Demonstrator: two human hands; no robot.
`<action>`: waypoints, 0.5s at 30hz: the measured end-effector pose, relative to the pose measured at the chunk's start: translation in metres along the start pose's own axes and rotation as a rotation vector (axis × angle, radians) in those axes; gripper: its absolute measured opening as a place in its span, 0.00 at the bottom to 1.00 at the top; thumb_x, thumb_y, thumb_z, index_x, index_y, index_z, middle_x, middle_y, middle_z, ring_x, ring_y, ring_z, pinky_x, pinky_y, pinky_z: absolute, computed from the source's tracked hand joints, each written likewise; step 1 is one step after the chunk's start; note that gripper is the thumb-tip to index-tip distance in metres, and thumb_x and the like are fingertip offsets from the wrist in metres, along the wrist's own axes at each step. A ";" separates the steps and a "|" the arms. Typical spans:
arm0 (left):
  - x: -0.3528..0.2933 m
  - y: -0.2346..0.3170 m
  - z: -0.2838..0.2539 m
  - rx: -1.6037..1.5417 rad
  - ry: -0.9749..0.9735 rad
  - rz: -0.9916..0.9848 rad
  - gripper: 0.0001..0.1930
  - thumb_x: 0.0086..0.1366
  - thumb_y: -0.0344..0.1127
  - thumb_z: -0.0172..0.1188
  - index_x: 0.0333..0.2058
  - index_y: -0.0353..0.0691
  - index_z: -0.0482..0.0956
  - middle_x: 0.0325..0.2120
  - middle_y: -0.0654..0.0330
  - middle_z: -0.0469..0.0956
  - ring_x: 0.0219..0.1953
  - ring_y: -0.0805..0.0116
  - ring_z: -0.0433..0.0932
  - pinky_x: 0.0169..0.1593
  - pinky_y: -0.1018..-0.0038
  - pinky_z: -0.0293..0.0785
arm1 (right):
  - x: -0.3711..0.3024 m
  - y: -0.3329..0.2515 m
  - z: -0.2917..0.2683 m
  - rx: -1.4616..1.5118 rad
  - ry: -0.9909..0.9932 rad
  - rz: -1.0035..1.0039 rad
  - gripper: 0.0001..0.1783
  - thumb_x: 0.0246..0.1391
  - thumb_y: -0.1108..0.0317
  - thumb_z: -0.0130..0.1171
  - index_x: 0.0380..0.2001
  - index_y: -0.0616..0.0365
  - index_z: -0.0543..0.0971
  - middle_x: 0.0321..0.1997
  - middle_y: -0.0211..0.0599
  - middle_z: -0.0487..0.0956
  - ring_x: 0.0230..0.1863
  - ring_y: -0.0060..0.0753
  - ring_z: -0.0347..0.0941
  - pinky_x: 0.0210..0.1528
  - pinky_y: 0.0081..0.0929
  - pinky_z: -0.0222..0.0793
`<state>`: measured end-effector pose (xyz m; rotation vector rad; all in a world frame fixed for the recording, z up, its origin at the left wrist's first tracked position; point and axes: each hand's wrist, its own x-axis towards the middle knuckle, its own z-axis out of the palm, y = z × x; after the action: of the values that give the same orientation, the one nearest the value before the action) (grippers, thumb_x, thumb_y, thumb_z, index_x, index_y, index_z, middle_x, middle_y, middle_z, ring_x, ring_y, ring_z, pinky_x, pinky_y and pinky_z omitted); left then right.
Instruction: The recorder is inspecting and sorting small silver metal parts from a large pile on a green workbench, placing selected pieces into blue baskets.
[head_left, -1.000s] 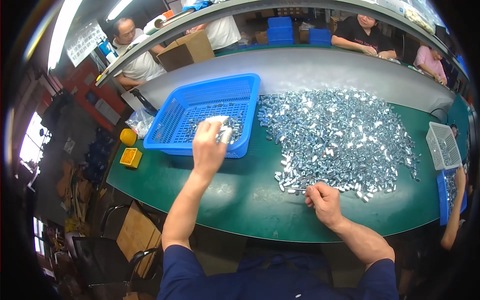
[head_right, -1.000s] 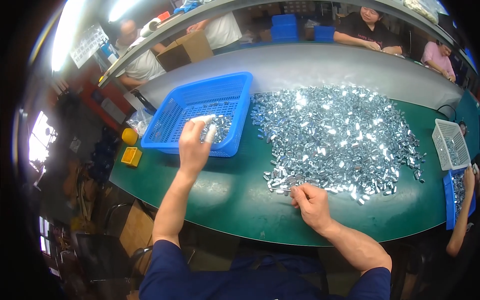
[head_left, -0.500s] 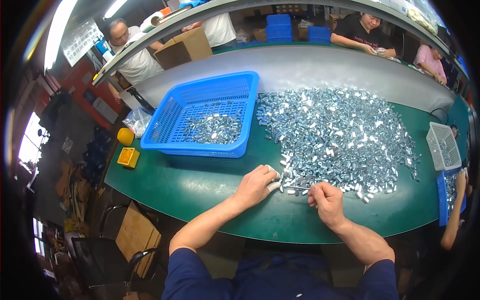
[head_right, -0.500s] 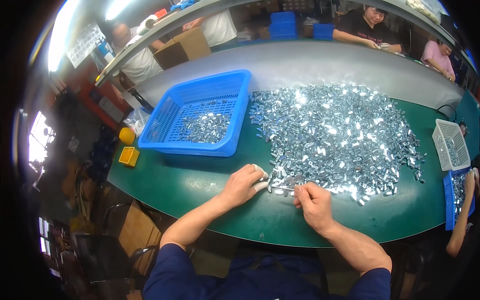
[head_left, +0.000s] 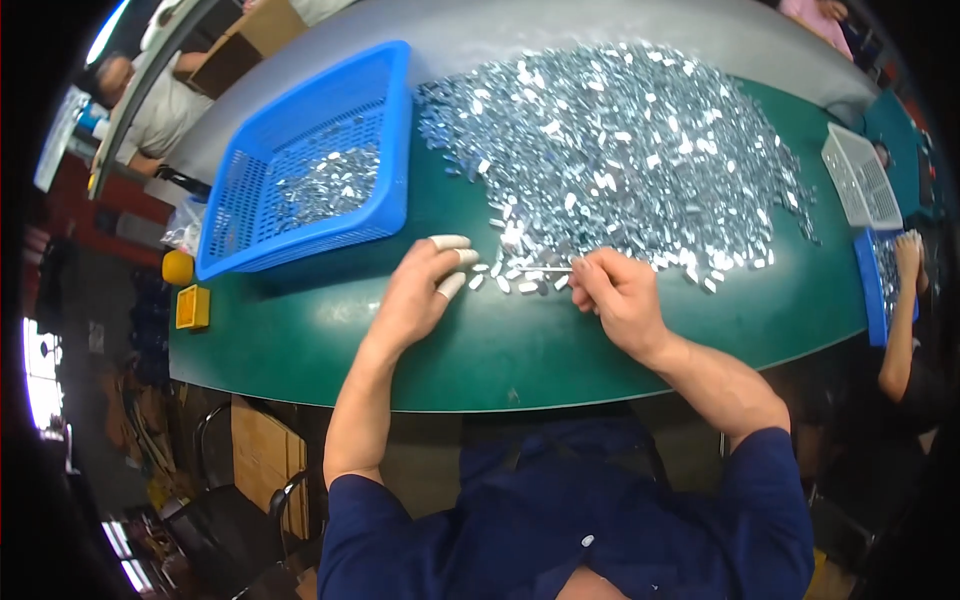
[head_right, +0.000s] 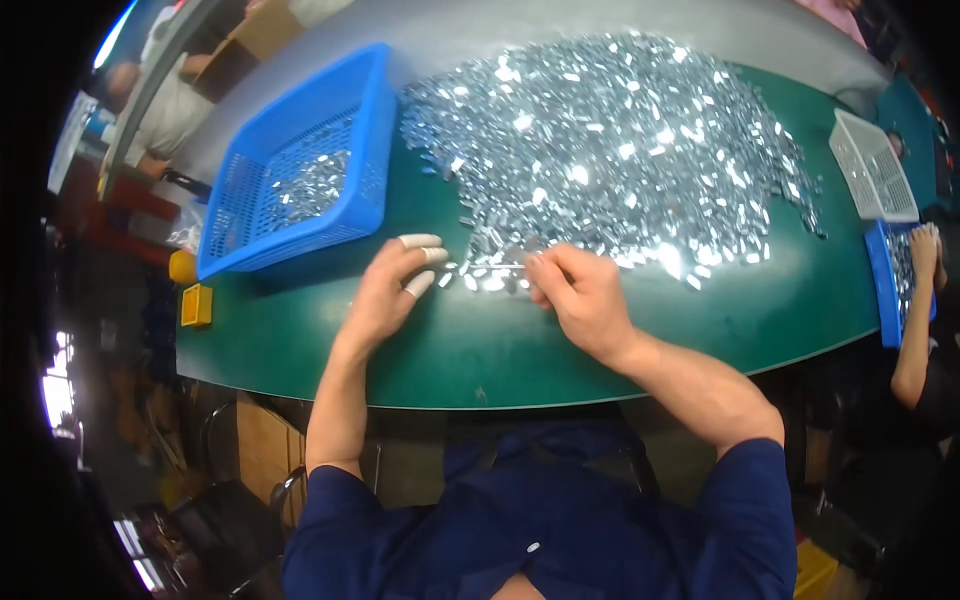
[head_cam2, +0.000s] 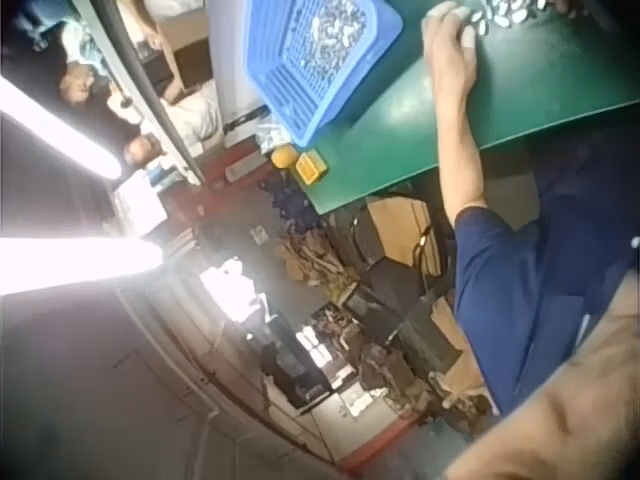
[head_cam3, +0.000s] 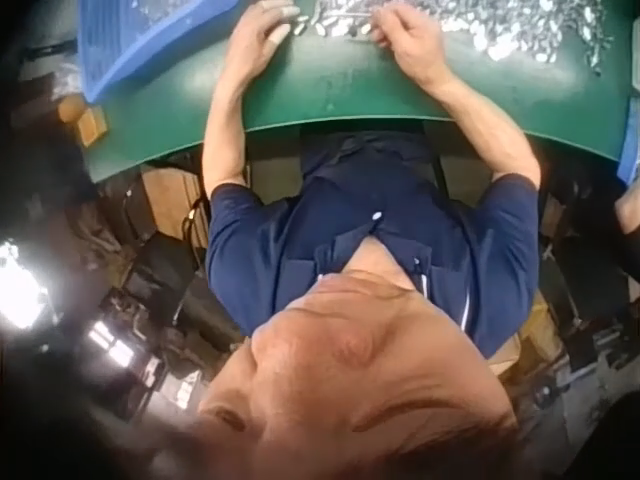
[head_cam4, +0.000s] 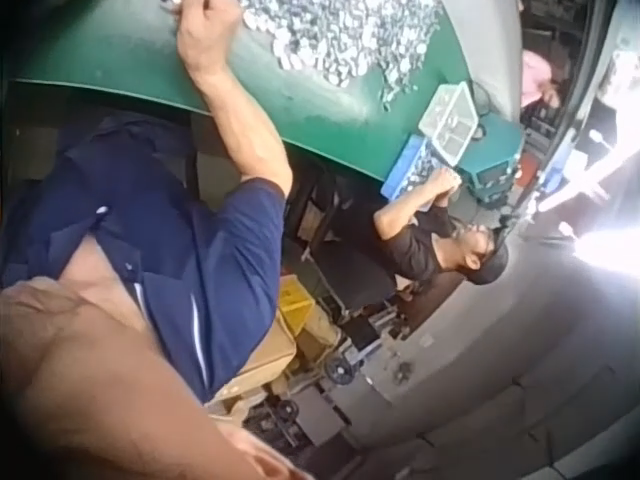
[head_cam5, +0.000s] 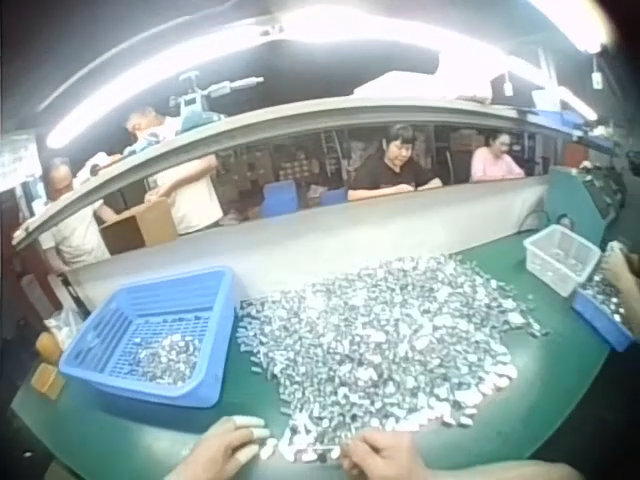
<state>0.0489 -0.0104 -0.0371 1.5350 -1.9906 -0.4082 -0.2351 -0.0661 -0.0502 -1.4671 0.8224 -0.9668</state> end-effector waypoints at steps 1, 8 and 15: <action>0.003 0.001 -0.002 -0.003 -0.007 -0.016 0.14 0.61 0.24 0.66 0.46 0.38 0.84 0.52 0.55 0.79 0.55 0.52 0.76 0.57 0.62 0.75 | 0.003 0.002 0.000 0.029 -0.015 -0.032 0.17 0.72 0.62 0.57 0.31 0.64 0.80 0.24 0.31 0.80 0.24 0.17 0.73 0.27 0.19 0.69; 0.002 0.010 0.015 0.017 -0.038 -0.076 0.17 0.57 0.25 0.71 0.47 0.38 0.84 0.53 0.54 0.79 0.57 0.52 0.76 0.60 0.63 0.73 | -0.005 0.004 -0.004 0.054 -0.059 0.010 0.18 0.72 0.60 0.57 0.33 0.64 0.81 0.25 0.30 0.80 0.25 0.17 0.74 0.28 0.19 0.70; 0.002 0.003 0.026 0.084 0.097 -0.014 0.13 0.58 0.27 0.72 0.42 0.36 0.83 0.44 0.54 0.82 0.47 0.54 0.80 0.51 0.65 0.77 | -0.006 0.002 -0.003 0.021 -0.101 -0.001 0.18 0.72 0.60 0.58 0.33 0.64 0.82 0.25 0.30 0.80 0.26 0.18 0.74 0.28 0.19 0.70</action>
<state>0.0306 -0.0142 -0.0552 1.5899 -1.9447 -0.2541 -0.2400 -0.0622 -0.0527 -1.4865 0.7359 -0.8922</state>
